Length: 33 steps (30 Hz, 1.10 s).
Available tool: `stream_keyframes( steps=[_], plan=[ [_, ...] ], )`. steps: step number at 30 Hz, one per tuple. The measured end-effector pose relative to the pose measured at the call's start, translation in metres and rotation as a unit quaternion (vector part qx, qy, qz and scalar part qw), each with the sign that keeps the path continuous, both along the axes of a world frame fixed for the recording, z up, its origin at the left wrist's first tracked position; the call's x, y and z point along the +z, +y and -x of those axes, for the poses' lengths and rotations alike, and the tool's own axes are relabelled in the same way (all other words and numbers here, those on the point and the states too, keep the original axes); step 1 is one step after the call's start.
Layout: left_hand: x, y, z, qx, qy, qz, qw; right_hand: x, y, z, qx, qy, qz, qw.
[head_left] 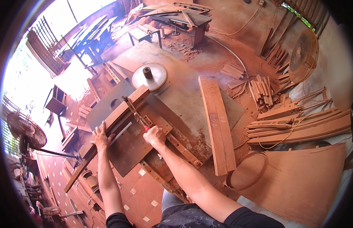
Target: The person operates a bandsaw to cut long wooden planks in a workshop. They guide each plank through the blade, then move the cut piece aside and pick up the next plank to continue cutting.
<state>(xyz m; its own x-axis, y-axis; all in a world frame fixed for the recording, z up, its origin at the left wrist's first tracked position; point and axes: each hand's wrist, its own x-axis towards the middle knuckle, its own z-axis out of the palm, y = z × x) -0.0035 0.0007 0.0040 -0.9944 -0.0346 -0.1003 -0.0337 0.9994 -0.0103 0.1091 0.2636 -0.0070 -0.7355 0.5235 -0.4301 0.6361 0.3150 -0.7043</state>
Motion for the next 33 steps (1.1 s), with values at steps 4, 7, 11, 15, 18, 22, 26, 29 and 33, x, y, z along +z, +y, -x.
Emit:
stream_keyframes(
  steps=[4,7,11,15,18,22,26,29,33],
  plan=[
    [-0.002,-0.006,-0.002,0.006,0.000,-0.007,1.000,0.005,-0.003,-0.005,-0.009,0.040,0.009,0.999],
    [-0.001,-0.001,0.000,0.003,0.001,-0.009,1.000,0.000,0.000,-0.003,-0.009,0.050,-0.012,0.999],
    [0.002,0.002,-0.001,0.005,0.001,-0.001,1.000,0.003,0.003,-0.002,0.002,0.016,-0.009,1.000],
    [0.005,0.004,0.000,0.004,-0.002,0.002,1.000,0.000,0.004,0.001,0.020,-0.010,-0.005,1.000],
    [0.005,-0.010,-0.005,0.019,-0.004,0.005,1.000,0.006,-0.006,0.001,0.038,-0.015,-0.006,0.999],
    [-0.002,0.010,0.011,-0.012,0.002,0.005,1.000,-0.045,0.004,0.020,0.015,-0.022,-0.020,0.999],
    [0.001,-0.007,0.006,0.003,0.008,0.007,1.000,-0.045,-0.012,0.024,0.015,-0.011,0.002,1.000],
    [0.001,0.004,0.008,-0.003,0.005,0.000,1.000,-0.058,-0.003,0.025,0.022,-0.010,-0.013,1.000],
    [-0.003,0.013,0.005,-0.020,0.012,-0.006,1.000,-0.046,0.010,0.002,0.025,0.001,-0.032,0.999]
  ],
)
